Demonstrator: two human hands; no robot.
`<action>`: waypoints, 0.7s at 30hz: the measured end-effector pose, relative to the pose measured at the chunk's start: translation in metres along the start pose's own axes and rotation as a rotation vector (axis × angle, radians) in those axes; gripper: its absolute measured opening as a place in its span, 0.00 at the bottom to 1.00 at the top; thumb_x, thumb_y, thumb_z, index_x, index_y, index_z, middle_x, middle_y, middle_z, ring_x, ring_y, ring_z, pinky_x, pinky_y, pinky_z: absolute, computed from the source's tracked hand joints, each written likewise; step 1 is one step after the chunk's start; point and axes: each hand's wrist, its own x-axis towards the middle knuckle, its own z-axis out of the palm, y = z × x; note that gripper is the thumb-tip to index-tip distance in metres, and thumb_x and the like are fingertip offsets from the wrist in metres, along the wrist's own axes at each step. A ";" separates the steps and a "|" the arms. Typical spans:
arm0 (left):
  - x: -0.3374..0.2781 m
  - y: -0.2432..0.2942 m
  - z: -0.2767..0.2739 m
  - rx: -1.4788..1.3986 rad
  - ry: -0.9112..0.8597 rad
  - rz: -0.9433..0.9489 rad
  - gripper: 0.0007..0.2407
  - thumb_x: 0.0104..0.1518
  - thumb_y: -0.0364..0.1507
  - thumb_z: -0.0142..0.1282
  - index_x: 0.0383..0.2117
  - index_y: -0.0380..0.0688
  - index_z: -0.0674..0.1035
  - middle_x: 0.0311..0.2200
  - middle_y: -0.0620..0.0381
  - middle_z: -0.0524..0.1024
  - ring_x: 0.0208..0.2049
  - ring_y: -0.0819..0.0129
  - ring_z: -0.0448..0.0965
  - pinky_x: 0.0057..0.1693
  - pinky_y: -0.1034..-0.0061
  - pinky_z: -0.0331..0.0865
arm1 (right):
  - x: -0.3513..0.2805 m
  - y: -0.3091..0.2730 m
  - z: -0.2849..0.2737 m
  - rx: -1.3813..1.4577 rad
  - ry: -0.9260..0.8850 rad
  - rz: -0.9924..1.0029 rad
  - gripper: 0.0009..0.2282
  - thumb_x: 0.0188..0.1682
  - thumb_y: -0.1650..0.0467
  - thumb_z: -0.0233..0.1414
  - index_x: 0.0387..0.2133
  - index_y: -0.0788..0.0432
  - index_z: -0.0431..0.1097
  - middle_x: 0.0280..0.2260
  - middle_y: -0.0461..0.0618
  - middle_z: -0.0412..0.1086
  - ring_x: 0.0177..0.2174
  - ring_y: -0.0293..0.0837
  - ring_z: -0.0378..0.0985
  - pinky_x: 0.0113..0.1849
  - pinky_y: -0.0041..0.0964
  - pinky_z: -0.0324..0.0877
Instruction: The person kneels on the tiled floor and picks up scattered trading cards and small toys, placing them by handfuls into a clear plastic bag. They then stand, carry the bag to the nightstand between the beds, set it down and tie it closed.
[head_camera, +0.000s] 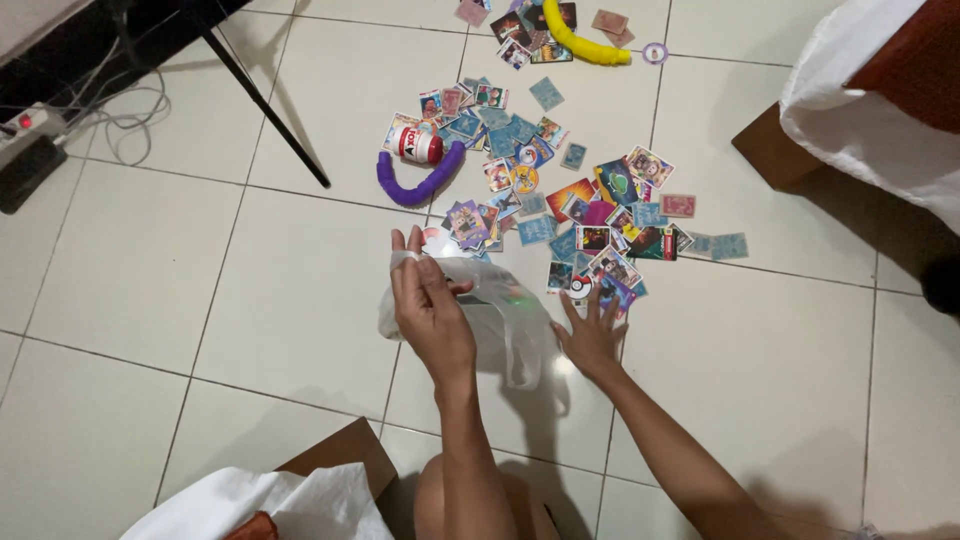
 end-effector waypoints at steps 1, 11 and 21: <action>-0.001 0.000 0.000 0.017 -0.009 -0.010 0.20 0.71 0.36 0.39 0.58 0.34 0.75 0.67 0.45 0.65 0.40 0.71 0.80 0.37 0.80 0.81 | 0.012 -0.004 -0.001 -0.018 0.020 -0.007 0.31 0.52 0.49 0.44 0.69 0.29 0.45 0.72 0.58 0.21 0.67 0.75 0.21 0.55 0.88 0.39; -0.005 0.004 0.000 0.023 -0.025 0.003 0.19 0.70 0.36 0.40 0.58 0.37 0.75 0.67 0.44 0.64 0.46 0.71 0.81 0.37 0.80 0.82 | 0.128 0.037 -0.071 0.182 0.170 -0.284 0.28 0.55 0.52 0.45 0.70 0.37 0.51 0.72 0.63 0.29 0.67 0.75 0.25 0.63 0.75 0.35; -0.001 -0.003 0.008 -0.028 -0.006 0.010 0.18 0.70 0.36 0.42 0.58 0.36 0.75 0.67 0.43 0.65 0.43 0.72 0.81 0.36 0.80 0.79 | 0.054 0.020 -0.058 -0.103 0.079 -0.122 0.27 0.55 0.52 0.40 0.68 0.39 0.50 0.72 0.54 0.35 0.70 0.62 0.26 0.59 0.82 0.34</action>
